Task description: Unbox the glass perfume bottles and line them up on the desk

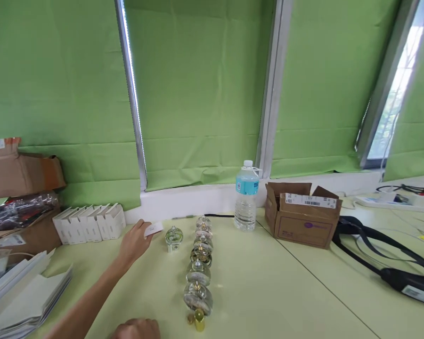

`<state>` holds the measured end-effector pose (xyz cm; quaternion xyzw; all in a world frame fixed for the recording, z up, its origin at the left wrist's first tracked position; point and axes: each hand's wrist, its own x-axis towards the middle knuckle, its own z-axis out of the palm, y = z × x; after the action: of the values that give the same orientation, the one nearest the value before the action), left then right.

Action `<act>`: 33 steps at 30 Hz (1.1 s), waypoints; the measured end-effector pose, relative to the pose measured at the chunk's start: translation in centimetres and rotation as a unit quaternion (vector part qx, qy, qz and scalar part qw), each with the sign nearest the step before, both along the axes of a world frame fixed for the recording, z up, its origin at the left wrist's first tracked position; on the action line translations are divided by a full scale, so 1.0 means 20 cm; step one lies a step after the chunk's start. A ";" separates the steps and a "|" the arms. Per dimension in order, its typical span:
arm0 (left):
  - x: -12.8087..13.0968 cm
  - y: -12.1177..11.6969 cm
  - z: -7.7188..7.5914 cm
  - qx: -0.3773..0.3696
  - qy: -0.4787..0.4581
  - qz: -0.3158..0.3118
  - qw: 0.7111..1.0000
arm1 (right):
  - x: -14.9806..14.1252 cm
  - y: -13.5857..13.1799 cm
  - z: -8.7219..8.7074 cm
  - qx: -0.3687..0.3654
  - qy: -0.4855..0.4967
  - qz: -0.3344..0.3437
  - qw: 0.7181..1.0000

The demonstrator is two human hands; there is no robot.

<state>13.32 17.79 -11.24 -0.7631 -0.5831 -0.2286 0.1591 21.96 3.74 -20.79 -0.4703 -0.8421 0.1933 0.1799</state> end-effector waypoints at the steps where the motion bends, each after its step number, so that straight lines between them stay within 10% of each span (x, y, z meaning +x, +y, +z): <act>1: -0.03 -0.05 0.01 -0.002 -0.006 0.005 1.000 | 0.00 0.00 0.00 0.004 0.006 -0.002 1.000; 10: -0.25 -0.41 0.11 -0.084 -0.168 -0.019 0.982 | 0.04 -0.08 0.13 -0.032 0.053 -0.021 0.998; 20: -0.21 -0.73 0.12 -0.166 -0.237 -0.064 0.955 | 0.11 -0.10 0.12 0.066 0.316 -0.063 0.944; 29: -0.33 -0.73 -0.07 -0.342 -0.494 -0.227 0.766 | 0.14 -0.16 0.28 0.009 0.373 -0.005 0.928; 33: -0.32 -0.73 -0.13 -0.338 -0.463 -0.226 0.788 | 0.14 -0.19 0.34 -0.029 0.411 0.002 0.911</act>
<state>7.01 3.25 -13.80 -0.6807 -0.4381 -0.3717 -0.4544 24.71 -0.02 -14.06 -0.3529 -0.6886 0.3944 0.4958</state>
